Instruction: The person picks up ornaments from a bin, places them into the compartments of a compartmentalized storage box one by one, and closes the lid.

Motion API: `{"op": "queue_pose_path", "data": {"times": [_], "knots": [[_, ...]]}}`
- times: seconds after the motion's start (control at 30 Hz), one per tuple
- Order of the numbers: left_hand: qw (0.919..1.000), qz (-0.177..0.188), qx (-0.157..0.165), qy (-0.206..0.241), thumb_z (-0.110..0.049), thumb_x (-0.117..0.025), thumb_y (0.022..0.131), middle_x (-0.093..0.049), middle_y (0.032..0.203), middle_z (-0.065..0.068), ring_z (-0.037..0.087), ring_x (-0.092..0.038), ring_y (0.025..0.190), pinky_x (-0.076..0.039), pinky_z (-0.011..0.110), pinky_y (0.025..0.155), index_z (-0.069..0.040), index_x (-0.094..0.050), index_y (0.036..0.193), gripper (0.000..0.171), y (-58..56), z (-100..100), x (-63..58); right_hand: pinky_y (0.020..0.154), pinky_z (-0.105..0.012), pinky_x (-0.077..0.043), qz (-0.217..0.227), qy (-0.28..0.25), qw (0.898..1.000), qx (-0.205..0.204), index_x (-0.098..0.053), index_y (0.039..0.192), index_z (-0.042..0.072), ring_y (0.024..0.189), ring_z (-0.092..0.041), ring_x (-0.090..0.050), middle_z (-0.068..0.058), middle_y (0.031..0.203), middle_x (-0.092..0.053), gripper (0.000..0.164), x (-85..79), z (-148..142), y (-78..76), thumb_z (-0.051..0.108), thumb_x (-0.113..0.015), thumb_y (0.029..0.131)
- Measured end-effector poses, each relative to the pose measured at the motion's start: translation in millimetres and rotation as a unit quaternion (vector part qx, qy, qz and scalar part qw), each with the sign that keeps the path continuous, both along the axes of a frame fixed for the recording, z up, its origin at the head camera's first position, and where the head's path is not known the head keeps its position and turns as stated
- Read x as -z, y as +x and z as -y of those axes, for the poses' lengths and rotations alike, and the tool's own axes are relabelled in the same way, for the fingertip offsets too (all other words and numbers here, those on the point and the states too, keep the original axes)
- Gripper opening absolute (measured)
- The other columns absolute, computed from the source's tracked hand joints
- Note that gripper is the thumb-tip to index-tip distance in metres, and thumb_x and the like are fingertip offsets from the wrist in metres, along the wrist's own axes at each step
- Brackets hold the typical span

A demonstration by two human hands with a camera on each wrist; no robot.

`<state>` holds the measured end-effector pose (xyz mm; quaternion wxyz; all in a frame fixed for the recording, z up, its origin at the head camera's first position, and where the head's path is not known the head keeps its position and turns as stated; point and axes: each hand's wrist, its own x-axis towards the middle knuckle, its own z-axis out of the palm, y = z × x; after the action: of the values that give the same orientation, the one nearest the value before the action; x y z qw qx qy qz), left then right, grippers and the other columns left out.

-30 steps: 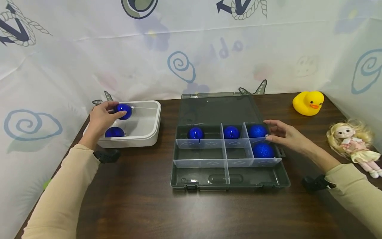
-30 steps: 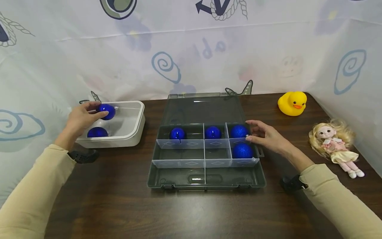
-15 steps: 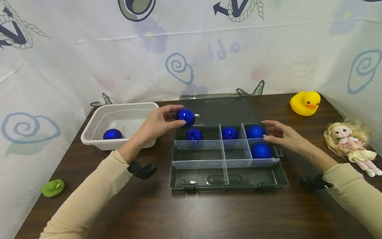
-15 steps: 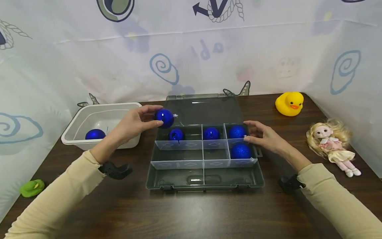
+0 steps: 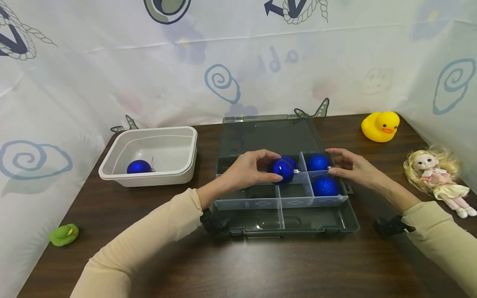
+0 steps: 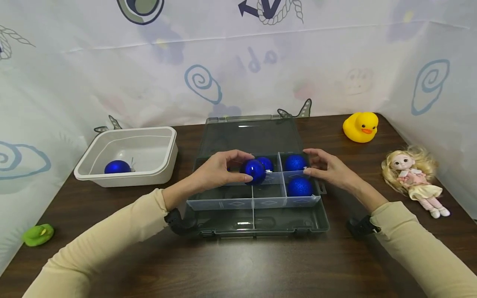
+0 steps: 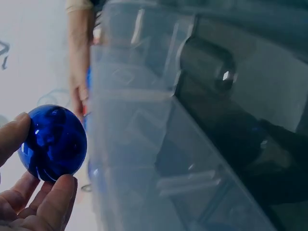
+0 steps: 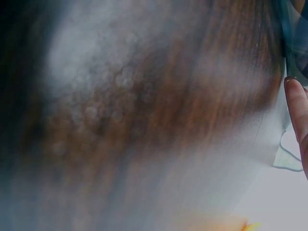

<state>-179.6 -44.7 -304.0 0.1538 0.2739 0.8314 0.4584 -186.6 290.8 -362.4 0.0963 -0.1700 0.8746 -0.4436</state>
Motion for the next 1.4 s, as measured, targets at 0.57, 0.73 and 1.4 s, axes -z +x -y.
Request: {"op": "queue_pose_path", "data": {"times": [0.57, 0.73, 1.4], "knots": [[0.9989, -0.012, 0.016, -0.043, -0.019, -0.078, 0.078, -0.064, 0.116, 0.004, 0.014, -0.060, 0.103, -0.051, 0.019, 0.081, -0.010, -0.059, 0.124, 0.051, 5.9, -30, 14.4, 0.081, -0.018, -0.049, -0.002, 0.009, 1.000, -0.002, -0.033, 0.142, 0.005, 0.102, -0.027, -0.053, -0.022, 0.121, -0.053, 0.056, -1.6, -1, -1.1, 0.013, -0.059, 0.093], [0.9986, -0.009, 0.030, -0.044, -0.018, -0.076, 0.080, -0.058, 0.129, 0.006, 0.020, -0.057, 0.113, -0.051, 0.022, 0.086, -0.006, -0.055, 0.128, 0.054, 7.2, -27, 13.7, 0.081, -0.018, -0.049, 0.001, 0.012, 1.000, 0.001, -0.033, 0.143, 0.005, 0.106, -0.031, -0.051, -0.023, 0.123, -0.051, 0.056, -0.8, -1, -0.5, 0.014, -0.058, 0.094], [0.9811, -0.013, -0.186, -0.051, -0.020, -0.065, 0.090, -0.056, 0.130, 0.016, 0.016, -0.057, 0.111, -0.049, 0.020, 0.083, 0.000, -0.053, 0.130, 0.046, -8.9, 189, -22.3, 0.090, -0.051, -0.048, -0.001, 0.039, 0.999, 0.007, -0.031, 0.144, 0.006, 0.112, -0.039, -0.049, -0.026, 0.129, -0.046, 0.057, -2.8, 2, 4.1, 0.018, -0.057, 0.095]]}}
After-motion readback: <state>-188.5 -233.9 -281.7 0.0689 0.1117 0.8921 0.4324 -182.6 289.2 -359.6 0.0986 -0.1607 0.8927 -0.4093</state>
